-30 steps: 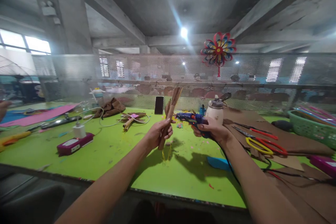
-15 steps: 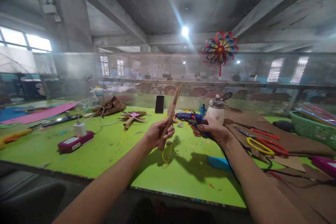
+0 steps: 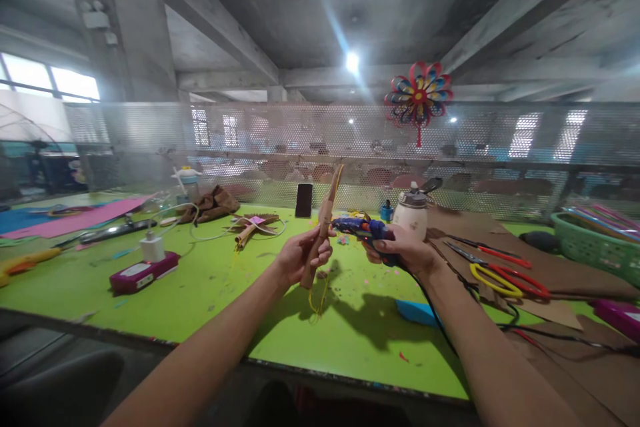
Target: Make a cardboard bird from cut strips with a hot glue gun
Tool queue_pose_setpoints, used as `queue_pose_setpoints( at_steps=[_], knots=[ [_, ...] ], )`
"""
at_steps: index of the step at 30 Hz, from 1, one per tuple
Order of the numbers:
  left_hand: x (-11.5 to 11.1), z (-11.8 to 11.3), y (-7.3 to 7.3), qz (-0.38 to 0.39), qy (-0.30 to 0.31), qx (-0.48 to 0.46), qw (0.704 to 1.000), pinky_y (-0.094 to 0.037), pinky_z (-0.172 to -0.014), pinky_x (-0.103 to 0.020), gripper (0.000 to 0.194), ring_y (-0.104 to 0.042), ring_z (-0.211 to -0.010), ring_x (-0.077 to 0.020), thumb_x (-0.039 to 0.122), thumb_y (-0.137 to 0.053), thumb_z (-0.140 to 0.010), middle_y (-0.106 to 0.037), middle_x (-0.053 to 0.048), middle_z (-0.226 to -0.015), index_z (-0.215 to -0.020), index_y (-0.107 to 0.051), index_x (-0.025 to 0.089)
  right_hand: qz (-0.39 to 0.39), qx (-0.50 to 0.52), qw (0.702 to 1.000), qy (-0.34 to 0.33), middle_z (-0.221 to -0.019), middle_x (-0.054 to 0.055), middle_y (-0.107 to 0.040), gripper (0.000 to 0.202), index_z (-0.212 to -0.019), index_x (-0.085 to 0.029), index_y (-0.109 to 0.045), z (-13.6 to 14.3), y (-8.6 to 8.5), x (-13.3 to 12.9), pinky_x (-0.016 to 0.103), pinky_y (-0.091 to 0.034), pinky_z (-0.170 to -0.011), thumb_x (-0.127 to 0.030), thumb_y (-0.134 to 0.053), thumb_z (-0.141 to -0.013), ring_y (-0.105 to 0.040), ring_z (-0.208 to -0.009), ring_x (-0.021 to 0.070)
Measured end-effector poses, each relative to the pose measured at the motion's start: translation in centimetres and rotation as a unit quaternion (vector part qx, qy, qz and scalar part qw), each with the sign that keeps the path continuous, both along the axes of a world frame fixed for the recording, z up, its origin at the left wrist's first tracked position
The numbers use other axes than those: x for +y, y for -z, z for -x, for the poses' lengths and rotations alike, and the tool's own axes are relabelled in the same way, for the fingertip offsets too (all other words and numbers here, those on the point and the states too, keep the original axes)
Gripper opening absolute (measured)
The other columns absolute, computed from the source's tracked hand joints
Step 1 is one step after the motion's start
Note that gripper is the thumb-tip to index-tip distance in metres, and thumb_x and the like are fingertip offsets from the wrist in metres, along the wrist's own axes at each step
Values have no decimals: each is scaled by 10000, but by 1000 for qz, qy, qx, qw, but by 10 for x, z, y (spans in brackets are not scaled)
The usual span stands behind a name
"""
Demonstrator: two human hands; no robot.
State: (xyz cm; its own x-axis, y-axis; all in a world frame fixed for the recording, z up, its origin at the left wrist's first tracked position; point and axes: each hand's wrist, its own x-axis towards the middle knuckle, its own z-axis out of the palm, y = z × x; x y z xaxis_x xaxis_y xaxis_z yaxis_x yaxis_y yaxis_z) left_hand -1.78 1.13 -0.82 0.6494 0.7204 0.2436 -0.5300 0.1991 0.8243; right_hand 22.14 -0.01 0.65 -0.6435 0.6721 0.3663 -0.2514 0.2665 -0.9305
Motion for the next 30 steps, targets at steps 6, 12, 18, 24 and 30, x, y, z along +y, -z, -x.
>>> queue_pose_setpoints(
  at_steps=[6,12,18,24,30],
  knots=[
    [0,-1,-1,1,-9,-5,1000,-271,-365,-141,251,-420,-462,-74,322,-425,-844,-422,-7,-579,-883,-541,103,-14,-17,1000,-1,-678,18,-452,383,-896,-112,-555,1,2,2,235,-281,-491,-368,-708,-656,-383,-557,88],
    [1,-1,0,-3,-18,4,1000,-273,-363,-146,261,-428,-470,-80,331,-434,-840,-425,-8,-580,-890,-544,100,-14,-21,1000,11,-677,19,-457,401,-899,-116,-560,1,2,2,238,-286,-490,-388,-712,-646,-380,-546,86],
    [3,-1,1,-9,-16,2,1000,-277,-379,-154,264,-413,-453,-73,323,-399,-857,-428,-4,-579,-894,-537,101,-20,-28,999,15,-671,20,-459,406,-904,-108,-565,1,2,3,239,-269,-483,-393,-710,-653,-377,-541,89],
    [2,-3,0,-13,-19,-1,1000,-284,-385,-161,259,-411,-447,-76,326,-388,-863,-434,-2,-572,-889,-531,112,-13,-30,999,8,-679,20,-463,407,-930,-110,-563,1,2,4,239,-271,-490,-389,-701,-667,-380,-550,89],
    [1,-2,-1,-14,-19,1,1000,-291,-386,-165,247,-406,-446,-77,323,-403,-854,-431,0,-573,-880,-528,111,-15,-33,999,13,-665,23,-481,405,-911,-114,-560,0,4,5,235,-273,-478,-405,-698,-665,-386,-541,89]
  ],
)
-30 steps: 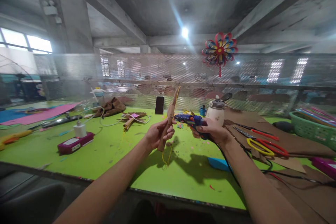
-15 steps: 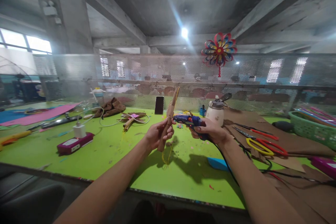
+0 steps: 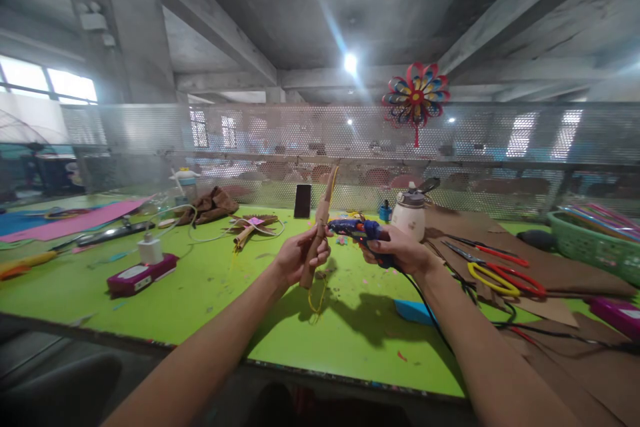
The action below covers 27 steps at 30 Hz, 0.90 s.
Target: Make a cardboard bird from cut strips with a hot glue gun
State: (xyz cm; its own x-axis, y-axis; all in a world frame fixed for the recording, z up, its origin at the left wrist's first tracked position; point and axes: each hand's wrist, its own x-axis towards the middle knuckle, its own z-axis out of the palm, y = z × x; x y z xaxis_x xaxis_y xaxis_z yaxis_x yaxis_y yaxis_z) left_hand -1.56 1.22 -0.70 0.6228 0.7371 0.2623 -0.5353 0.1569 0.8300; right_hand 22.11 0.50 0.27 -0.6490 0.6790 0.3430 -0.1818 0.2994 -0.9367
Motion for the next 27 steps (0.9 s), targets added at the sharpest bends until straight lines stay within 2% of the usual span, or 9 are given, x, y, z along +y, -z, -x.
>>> queue_pose_setpoints(
  at_steps=[8,23,27],
  knots=[
    [0,1,0,2,-2,-4,1000,-270,-373,-156,252,-415,-449,-76,317,-404,-854,-428,-4,-570,-872,-539,104,-4,3,1000,6,-644,17,-473,389,-889,-116,-562,1,0,-1,226,-246,-455,-406,-696,-668,-378,-521,85],
    [1,1,1,11,-1,-7,1000,-285,-368,-156,258,-416,-450,-79,319,-400,-857,-426,-5,-572,-877,-541,103,-3,12,1000,24,-677,39,-519,439,-961,-114,-569,-1,4,3,229,-275,-470,-399,-708,-657,-418,-540,95],
    [0,1,0,15,1,-6,1000,-277,-363,-154,247,-412,-445,-77,314,-412,-851,-425,-4,-568,-867,-541,103,-7,8,999,31,-661,41,-523,429,-923,-114,-580,-1,4,3,226,-279,-461,-422,-707,-651,-421,-541,100]
  ],
)
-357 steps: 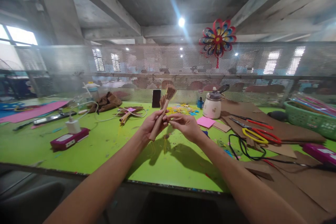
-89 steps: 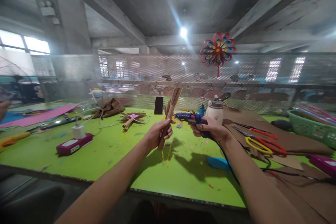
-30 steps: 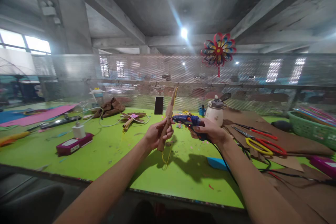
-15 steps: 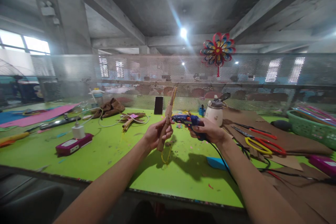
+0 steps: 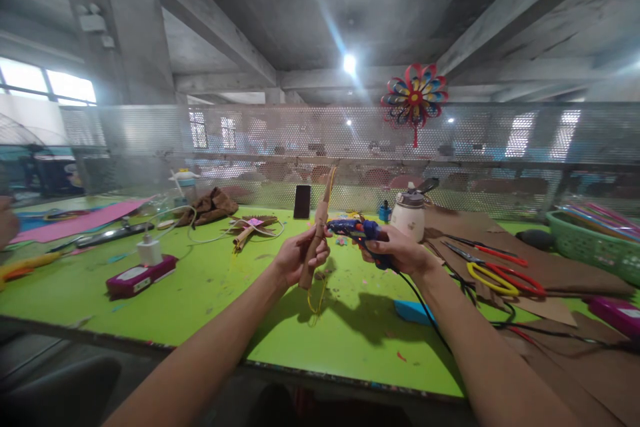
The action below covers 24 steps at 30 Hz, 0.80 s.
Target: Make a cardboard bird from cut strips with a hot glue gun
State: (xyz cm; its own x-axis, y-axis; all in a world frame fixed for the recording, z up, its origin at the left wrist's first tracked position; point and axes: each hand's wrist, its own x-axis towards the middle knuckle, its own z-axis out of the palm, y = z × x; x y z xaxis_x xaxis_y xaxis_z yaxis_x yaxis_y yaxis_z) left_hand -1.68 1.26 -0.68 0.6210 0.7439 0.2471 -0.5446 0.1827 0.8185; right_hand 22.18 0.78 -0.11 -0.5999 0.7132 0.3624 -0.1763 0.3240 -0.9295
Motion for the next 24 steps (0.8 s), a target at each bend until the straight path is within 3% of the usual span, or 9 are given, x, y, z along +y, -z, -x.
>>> queue_pose_setpoints(
  at_steps=[11,16,24],
  knots=[
    [3,0,2,-4,3,-1,1000,-276,-375,-154,252,-420,-453,-80,315,-404,-853,-431,-8,-563,-876,-537,102,-15,-10,1000,17,-679,53,-531,335,-817,-128,-587,-2,2,3,225,-284,-446,-421,-679,-684,-424,-543,102],
    [3,1,3,-7,3,-3,1000,-284,-378,-151,270,-424,-466,-82,325,-391,-860,-429,-12,-572,-882,-540,100,-7,-11,1000,13,-681,52,-540,380,-904,-117,-588,-2,1,2,223,-282,-454,-400,-694,-674,-437,-549,103],
    [2,0,2,2,-2,-7,1000,-286,-373,-146,279,-416,-466,-84,316,-369,-867,-419,-12,-567,-871,-541,95,2,-6,1000,11,-672,47,-533,360,-885,-113,-583,-2,1,2,222,-275,-460,-383,-697,-677,-437,-546,100]
  ],
)
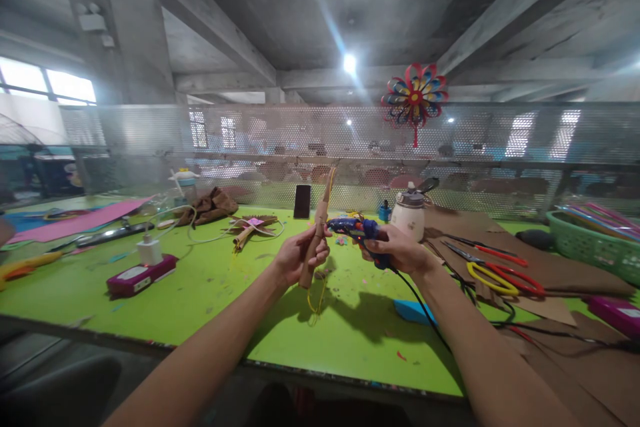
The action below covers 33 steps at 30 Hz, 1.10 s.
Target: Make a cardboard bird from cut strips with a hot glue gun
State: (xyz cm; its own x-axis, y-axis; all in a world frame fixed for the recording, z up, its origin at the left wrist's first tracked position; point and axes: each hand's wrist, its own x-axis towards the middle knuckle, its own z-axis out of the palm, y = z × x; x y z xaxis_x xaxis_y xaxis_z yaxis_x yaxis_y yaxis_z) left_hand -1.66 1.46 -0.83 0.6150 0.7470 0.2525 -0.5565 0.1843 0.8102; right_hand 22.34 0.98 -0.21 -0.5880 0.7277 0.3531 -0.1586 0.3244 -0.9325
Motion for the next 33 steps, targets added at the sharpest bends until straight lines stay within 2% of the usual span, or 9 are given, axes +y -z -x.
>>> queue_pose_setpoints(
  at_steps=[14,22,27,33],
  knots=[
    [2,0,1,8,-7,5,1000,-297,-358,-151,267,-421,-451,-86,318,-386,-863,-417,-5,-558,-864,-542,101,1,-12,1000,8,-682,47,-529,320,-817,-114,-569,0,-3,-3,223,-267,-462,-379,-691,-686,-438,-547,98],
    [2,0,1,11,-11,2,1000,-308,-365,-154,272,-425,-459,-88,318,-398,-858,-427,-11,-563,-865,-553,95,10,12,1000,-1,-689,37,-506,319,-886,-112,-584,4,-4,-6,225,-283,-481,-350,-687,-701,-447,-576,102],
    [2,0,1,28,-9,5,1000,-304,-362,-147,263,-443,-471,-90,324,-420,-850,-440,-18,-569,-848,-561,103,25,29,999,-32,-685,36,-498,359,-937,-98,-592,8,-5,-8,238,-295,-513,-351,-690,-701,-428,-575,98],
    [0,0,-1,9,-7,-4,1000,-289,-361,-151,285,-426,-450,-83,319,-379,-868,-431,-13,-558,-862,-556,96,20,41,999,-29,-660,33,-507,326,-941,-120,-591,8,-5,-8,248,-302,-525,-339,-678,-716,-428,-572,106]
  ],
)
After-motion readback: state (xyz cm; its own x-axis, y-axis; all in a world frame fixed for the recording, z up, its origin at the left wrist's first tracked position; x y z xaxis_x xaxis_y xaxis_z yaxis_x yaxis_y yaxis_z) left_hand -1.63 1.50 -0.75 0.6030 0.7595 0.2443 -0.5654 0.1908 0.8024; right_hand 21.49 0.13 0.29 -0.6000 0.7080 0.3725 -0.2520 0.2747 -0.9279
